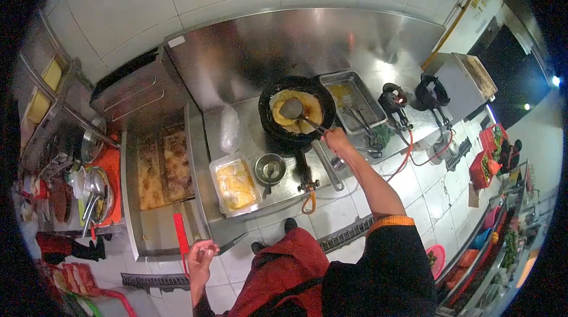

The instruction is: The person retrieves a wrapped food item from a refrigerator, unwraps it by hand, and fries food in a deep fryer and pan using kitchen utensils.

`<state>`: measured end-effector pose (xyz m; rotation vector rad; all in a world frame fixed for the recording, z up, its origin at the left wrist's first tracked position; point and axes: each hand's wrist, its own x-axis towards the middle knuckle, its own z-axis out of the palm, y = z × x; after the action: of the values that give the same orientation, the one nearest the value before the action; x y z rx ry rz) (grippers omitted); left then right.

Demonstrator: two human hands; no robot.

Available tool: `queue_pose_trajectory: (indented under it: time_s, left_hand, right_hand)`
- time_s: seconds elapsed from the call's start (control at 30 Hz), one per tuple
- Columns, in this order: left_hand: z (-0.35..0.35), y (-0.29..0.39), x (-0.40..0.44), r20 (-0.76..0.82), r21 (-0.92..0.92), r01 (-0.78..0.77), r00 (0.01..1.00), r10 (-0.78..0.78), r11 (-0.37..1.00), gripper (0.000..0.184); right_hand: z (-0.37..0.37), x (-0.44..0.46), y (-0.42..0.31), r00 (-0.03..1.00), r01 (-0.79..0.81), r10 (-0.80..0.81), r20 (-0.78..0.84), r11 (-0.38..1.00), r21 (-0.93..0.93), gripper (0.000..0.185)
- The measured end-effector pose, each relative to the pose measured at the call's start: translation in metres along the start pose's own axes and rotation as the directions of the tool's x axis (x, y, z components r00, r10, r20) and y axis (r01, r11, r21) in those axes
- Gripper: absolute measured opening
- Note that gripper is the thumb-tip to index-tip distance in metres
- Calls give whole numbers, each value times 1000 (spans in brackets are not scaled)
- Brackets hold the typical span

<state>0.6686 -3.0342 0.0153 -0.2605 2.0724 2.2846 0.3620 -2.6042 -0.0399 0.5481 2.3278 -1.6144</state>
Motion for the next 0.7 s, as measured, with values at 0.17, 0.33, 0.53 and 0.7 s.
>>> queue_pose_trajectory:
  time_s: [0.17, 0.33, 0.53, 0.7]
  left_hand:
    - [-9, 7, -16, -122, 18, -2, 992, 4, 1000, 20]
    - [-12, 7, -24, -161, 39, -7, 987, 13, 999, 21]
    - [-4, 16, -18, -150, 73, -28, 988, 39, 997, 20]
    - [-1, 19, -22, -140, 116, -70, 986, 86, 991, 20]
  right_hand:
    - [-56, 40, 46, 868, 288, -446, -219, 810, -511, 20]
    - [-96, -20, -42, 952, -245, 283, 120, 934, -258, 23]
    - [-39, 45, 22, 886, -372, 244, 393, 881, 292, 19]
    - [41, 46, 35, 986, 152, -155, 55, 987, 49, 26]
